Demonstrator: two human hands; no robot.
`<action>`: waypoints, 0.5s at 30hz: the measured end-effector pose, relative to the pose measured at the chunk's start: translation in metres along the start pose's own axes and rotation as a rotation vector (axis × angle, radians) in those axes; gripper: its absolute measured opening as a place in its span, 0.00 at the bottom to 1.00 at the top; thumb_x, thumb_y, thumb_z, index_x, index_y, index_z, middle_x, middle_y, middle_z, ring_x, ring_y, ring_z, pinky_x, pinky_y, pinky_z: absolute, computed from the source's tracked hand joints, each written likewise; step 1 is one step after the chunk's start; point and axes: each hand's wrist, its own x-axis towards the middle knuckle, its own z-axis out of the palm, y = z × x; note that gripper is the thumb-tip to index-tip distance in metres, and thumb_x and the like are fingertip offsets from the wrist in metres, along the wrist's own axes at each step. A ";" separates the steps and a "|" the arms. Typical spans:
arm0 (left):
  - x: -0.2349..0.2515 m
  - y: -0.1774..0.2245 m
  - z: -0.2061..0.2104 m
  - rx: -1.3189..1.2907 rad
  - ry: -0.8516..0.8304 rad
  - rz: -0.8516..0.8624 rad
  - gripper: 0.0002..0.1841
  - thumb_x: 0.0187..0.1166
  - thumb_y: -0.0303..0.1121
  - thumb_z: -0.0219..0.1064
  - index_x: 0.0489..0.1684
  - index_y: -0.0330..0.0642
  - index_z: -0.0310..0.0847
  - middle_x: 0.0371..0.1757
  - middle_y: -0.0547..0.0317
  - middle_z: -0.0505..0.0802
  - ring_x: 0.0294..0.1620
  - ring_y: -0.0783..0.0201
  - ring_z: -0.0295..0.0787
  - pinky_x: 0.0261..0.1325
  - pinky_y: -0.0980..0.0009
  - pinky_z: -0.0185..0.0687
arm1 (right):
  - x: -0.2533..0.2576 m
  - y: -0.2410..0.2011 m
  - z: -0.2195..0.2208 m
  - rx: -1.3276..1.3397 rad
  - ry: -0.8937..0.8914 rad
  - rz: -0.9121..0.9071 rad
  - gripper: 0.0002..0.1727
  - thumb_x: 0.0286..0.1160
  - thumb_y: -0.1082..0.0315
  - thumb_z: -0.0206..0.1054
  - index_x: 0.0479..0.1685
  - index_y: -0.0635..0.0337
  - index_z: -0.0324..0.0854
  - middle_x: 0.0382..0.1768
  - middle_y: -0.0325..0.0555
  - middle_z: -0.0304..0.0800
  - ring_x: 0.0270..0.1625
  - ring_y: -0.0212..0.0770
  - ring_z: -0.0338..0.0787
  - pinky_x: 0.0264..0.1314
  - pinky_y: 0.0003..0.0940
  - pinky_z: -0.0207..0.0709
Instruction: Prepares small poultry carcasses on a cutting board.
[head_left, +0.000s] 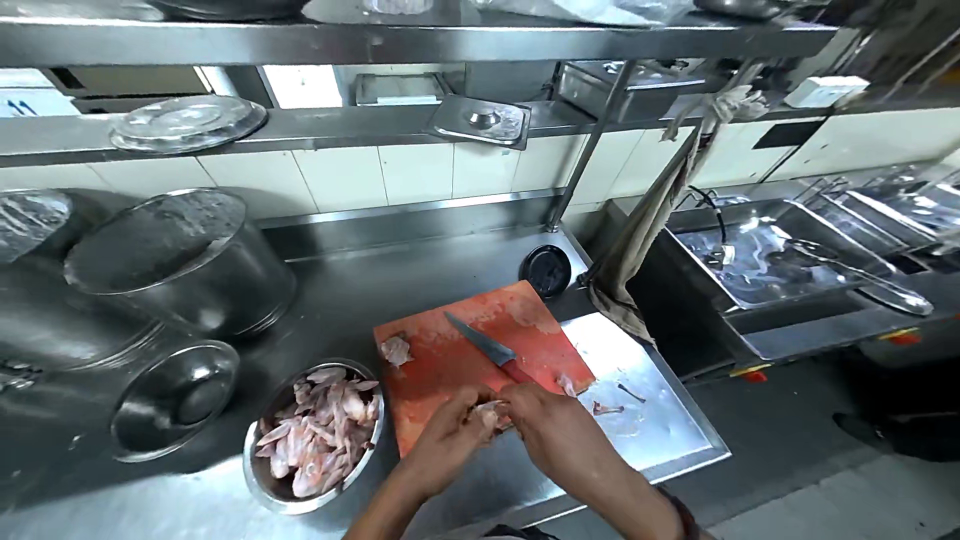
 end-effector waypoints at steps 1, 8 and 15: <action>0.000 -0.005 0.005 0.040 0.009 0.015 0.27 0.87 0.55 0.60 0.64 0.37 0.81 0.51 0.58 0.90 0.50 0.69 0.88 0.55 0.67 0.87 | -0.003 0.000 0.005 -0.031 0.043 -0.038 0.09 0.86 0.63 0.61 0.47 0.54 0.86 0.37 0.42 0.93 0.33 0.41 0.94 0.30 0.40 0.90; -0.004 -0.036 0.029 0.306 0.259 -0.023 0.12 0.83 0.36 0.60 0.55 0.44 0.86 0.37 0.63 0.92 0.32 0.70 0.87 0.39 0.67 0.86 | -0.024 0.011 0.013 -0.151 0.142 -0.110 0.19 0.90 0.51 0.57 0.34 0.51 0.85 0.24 0.37 0.85 0.24 0.37 0.87 0.21 0.35 0.81; -0.005 -0.039 0.056 0.486 0.568 -0.310 0.15 0.78 0.44 0.63 0.52 0.49 0.89 0.34 0.68 0.94 0.37 0.68 0.91 0.51 0.52 0.85 | -0.044 -0.007 0.053 -0.154 0.292 0.069 0.16 0.81 0.56 0.60 0.25 0.50 0.82 0.20 0.35 0.83 0.19 0.33 0.84 0.15 0.31 0.76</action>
